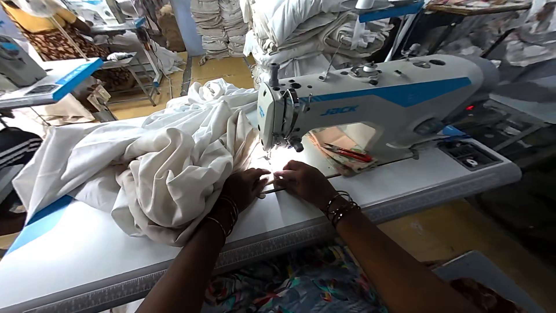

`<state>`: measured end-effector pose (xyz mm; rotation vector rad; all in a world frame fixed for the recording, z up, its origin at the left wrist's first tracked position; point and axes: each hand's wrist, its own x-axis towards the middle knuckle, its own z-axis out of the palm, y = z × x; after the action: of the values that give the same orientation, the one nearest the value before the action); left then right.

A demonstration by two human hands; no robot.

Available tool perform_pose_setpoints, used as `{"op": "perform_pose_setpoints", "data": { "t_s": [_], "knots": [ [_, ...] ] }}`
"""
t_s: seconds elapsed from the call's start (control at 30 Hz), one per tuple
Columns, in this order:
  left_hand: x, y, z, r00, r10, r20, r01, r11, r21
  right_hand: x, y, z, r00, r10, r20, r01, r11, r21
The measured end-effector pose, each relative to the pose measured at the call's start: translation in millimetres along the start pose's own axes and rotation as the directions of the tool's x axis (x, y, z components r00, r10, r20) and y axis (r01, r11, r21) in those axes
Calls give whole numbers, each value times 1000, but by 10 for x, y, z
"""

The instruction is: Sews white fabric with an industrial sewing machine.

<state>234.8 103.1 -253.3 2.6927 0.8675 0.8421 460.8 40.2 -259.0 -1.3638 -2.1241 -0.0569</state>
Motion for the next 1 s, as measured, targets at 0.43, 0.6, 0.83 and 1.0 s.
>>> {"op": "perform_pose_setpoints", "data": {
  "t_s": [0.43,0.6,0.83,1.0],
  "knots": [
    [45,-35,85,996,71,-54,-63,989,131,71,21,52,992,125,-15,-125,992,25],
    [100,-15,132,999,23,-31,-16,977,211,133,-41,10,925,379,18,-378,918,118],
    [103,-24,114,994,61,-89,-45,984,171,147,-68,20,915,404,5,-401,905,143],
    [85,-74,134,987,124,-106,-109,985,135,98,-143,-50,967,252,-15,-251,966,57]
  ]
}}
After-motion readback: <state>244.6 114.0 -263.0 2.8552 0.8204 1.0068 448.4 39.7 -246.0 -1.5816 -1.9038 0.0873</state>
